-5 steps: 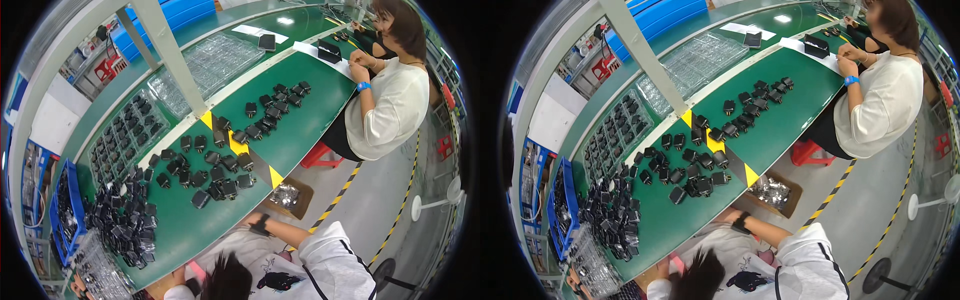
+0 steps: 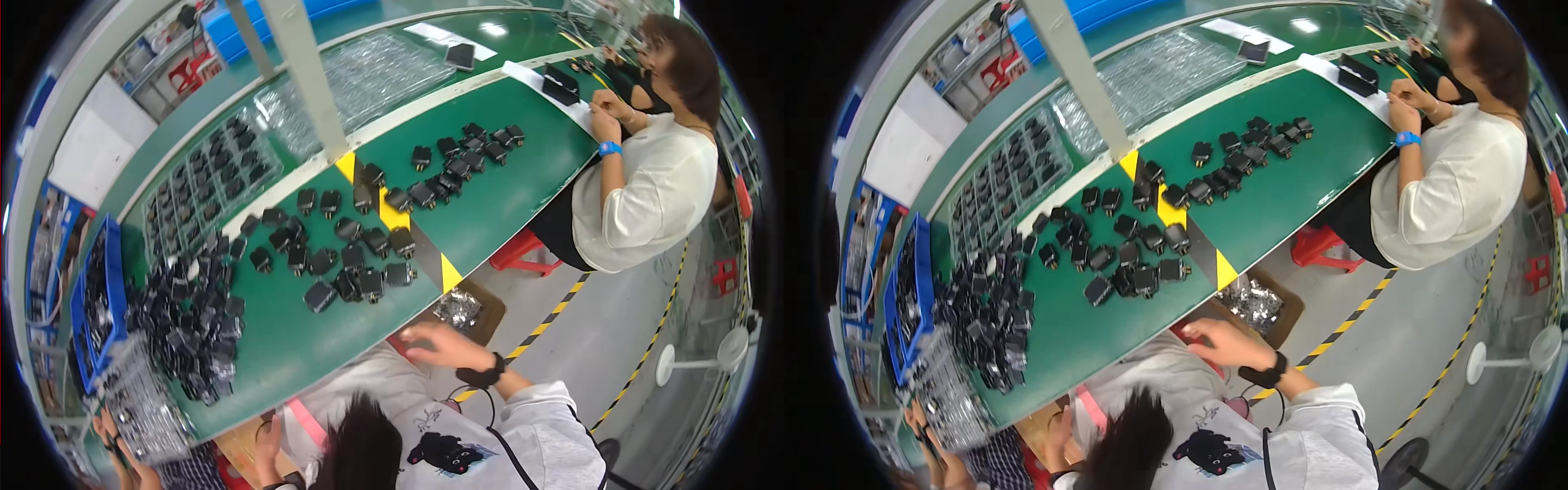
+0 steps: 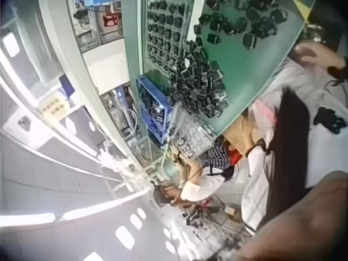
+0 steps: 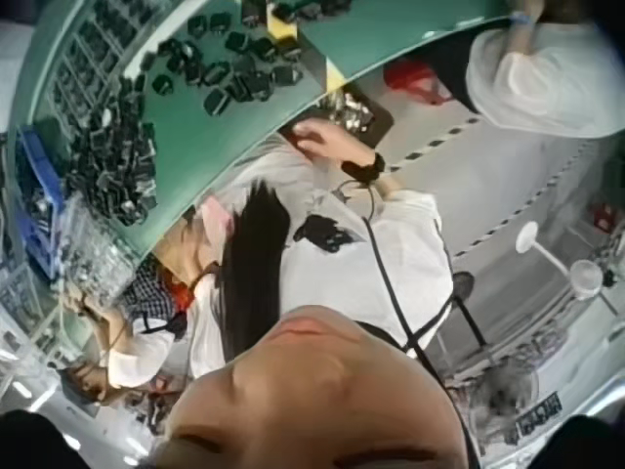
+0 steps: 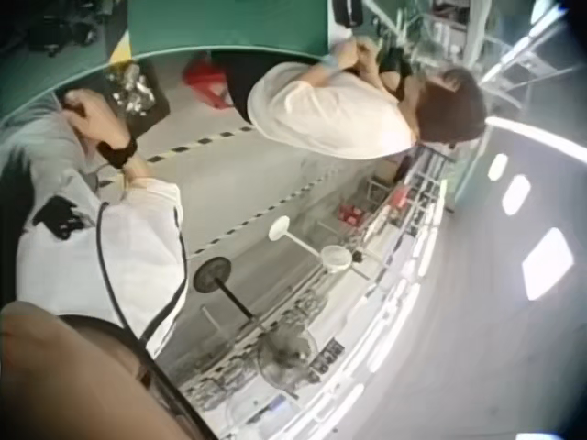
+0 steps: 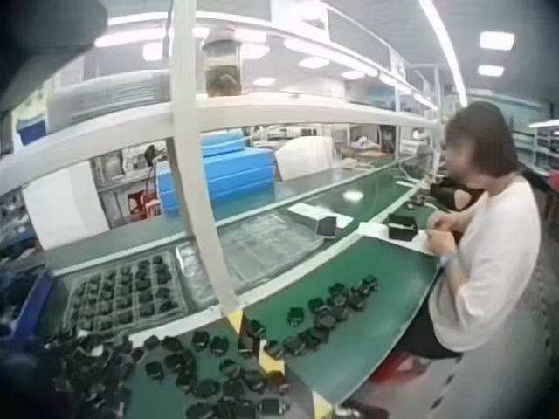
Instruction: Inspecting small electronic components and packing them into boxes on an assembly line.
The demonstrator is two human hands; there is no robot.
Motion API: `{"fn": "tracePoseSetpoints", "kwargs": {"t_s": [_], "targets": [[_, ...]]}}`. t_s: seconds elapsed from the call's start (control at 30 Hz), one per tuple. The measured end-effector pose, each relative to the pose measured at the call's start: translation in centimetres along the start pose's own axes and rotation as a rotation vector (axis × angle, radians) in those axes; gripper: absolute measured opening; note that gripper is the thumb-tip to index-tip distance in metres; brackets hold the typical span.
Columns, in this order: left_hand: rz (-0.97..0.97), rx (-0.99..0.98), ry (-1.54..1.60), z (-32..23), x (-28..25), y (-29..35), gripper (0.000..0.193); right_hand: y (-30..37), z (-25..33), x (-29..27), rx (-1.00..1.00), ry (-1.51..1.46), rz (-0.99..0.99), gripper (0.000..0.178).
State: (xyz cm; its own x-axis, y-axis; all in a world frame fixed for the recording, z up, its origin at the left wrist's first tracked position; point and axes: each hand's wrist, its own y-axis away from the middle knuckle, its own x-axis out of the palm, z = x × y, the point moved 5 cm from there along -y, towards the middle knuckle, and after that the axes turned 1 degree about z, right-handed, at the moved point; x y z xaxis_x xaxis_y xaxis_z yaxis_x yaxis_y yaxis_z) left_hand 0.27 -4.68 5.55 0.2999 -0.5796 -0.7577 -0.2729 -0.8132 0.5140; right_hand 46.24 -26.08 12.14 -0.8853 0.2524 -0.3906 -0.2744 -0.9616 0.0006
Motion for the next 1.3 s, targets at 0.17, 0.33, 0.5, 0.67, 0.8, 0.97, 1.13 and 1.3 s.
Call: {"fn": "tracePoseSetpoints", "kwargs": {"t_s": [0.17,0.33,0.5,0.67,0.8,0.97,1.13,1.3], "targets": [[0.036,-0.095,0.160,-13.1,-5.7,5.8,0.048,0.3,5.2,-6.2,-0.157,-0.065,-0.271,0.028],[0.062,-0.203,0.144,-19.0,-8.5,8.6,0.047,-4.1,7.6,-7.5,-0.337,0.368,-0.562,0.035],[0.220,0.150,-0.025,-21.8,-8.9,9.6,0.038,-7.0,9.4,-5.5,-0.258,0.544,-0.549,0.048],[-0.046,0.923,0.146,-35.4,-6.2,6.6,0.046,-8.9,9.4,-3.1,-0.112,0.886,-0.431,0.055],[-0.446,1.075,-0.124,-41.9,-2.7,0.9,0.053,-8.7,9.0,-3.1,-0.101,0.885,-0.440,0.055],[-0.508,1.162,-0.303,-43.1,0.4,-2.2,0.055,-8.7,8.8,-3.2,-0.085,0.773,-0.495,0.053],[-0.514,1.154,-0.316,-42.9,0.4,-2.3,0.059,-8.6,9.2,-3.6,-0.072,0.737,-0.486,0.052],[-0.432,1.154,-0.248,-43.2,-1.2,-2.6,0.064,-9.0,9.5,-4.4,-0.021,0.657,-0.560,0.054]]}}
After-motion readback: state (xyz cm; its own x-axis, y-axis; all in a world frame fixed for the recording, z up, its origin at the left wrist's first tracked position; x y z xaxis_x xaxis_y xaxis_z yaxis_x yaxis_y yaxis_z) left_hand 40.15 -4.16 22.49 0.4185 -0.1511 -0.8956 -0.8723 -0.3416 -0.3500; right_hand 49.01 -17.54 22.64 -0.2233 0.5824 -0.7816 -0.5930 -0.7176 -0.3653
